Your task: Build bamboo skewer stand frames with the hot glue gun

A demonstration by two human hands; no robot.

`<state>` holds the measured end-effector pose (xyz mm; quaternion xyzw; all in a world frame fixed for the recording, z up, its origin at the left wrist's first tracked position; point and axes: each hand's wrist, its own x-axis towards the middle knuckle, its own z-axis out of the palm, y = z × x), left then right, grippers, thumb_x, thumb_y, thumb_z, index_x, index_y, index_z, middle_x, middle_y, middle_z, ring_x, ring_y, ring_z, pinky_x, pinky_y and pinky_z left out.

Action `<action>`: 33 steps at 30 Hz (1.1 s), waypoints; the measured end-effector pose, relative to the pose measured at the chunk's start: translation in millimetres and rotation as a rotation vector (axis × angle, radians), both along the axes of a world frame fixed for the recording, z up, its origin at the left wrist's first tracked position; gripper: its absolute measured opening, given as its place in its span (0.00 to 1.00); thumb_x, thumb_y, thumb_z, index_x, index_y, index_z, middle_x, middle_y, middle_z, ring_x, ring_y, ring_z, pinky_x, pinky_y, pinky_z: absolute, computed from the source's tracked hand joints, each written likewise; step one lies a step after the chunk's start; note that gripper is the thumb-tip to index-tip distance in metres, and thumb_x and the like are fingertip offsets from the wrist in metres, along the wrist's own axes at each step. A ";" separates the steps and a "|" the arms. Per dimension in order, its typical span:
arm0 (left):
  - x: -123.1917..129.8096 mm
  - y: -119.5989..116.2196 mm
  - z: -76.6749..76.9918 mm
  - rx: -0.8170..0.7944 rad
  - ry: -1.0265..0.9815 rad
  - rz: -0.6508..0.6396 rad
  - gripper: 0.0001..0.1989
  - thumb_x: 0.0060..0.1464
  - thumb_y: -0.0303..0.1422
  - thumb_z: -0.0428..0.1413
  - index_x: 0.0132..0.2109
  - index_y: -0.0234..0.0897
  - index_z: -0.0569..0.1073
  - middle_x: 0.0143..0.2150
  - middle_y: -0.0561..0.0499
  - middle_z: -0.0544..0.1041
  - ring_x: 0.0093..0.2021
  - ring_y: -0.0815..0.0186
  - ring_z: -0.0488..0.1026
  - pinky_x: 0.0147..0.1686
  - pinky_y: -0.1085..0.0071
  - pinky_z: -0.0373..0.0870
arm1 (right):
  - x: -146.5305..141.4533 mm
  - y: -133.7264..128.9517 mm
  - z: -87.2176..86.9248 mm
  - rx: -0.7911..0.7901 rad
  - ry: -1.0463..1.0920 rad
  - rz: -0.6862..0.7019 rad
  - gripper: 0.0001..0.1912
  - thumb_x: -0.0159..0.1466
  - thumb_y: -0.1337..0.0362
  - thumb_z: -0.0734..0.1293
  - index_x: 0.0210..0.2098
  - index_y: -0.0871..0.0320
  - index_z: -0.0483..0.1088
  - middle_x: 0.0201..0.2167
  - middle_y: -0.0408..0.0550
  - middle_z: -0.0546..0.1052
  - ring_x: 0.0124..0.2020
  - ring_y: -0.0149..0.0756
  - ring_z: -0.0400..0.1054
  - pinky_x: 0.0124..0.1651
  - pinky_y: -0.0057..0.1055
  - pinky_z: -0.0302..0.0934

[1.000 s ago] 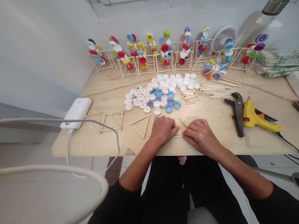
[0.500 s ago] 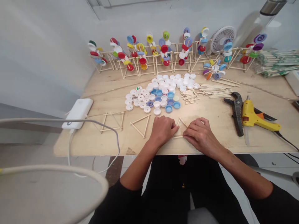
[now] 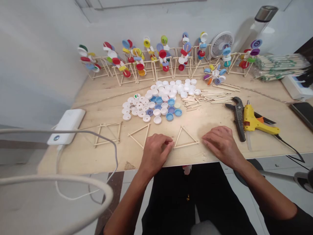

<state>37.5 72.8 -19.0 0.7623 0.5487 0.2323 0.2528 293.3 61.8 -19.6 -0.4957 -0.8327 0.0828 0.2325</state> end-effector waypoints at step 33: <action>-5.7 -19.1 -25.8 0.364 -0.015 -0.143 0.07 0.57 0.26 0.51 0.36 0.38 0.74 0.31 0.51 0.73 0.36 0.65 0.66 0.41 0.63 0.60 | -6.2 -0.5 -9.6 0.144 -0.121 0.128 0.08 0.65 0.71 0.61 0.31 0.57 0.69 0.28 0.44 0.73 0.35 0.32 0.64 0.47 0.37 0.51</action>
